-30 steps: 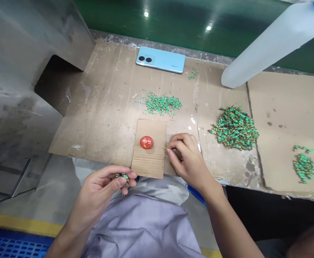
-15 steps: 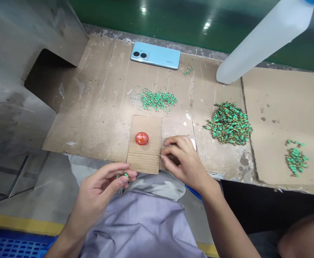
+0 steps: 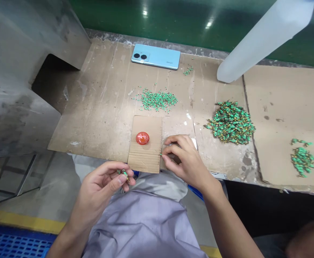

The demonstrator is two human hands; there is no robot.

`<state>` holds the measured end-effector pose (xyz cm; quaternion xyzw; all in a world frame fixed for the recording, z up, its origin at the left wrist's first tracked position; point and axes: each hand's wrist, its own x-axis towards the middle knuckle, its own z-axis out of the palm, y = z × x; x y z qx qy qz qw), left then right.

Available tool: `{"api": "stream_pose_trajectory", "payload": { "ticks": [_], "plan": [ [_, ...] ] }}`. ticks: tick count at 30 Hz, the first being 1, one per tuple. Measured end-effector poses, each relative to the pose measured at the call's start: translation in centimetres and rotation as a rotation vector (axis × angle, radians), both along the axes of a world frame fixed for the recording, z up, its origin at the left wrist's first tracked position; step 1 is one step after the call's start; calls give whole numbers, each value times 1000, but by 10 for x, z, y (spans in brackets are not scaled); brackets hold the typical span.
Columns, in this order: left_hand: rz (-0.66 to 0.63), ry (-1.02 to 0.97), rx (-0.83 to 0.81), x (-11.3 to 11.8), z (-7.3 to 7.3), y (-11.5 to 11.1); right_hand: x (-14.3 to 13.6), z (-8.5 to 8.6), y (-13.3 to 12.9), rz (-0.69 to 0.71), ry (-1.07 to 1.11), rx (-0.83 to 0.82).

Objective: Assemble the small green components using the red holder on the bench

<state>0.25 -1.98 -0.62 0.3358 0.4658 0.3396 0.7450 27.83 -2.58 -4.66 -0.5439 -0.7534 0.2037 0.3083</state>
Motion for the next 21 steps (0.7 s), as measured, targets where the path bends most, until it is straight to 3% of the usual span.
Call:
{"api": "stream_pose_trajectory", "payload": {
  "ticks": [11,21],
  "plan": [
    [0,-70,-53,-2,1,-3,1,1,-2,-22,57,39],
    [-40,-94,-80,0,6,-9,-46,38,-33,-18,334,-27]
  ]
}}
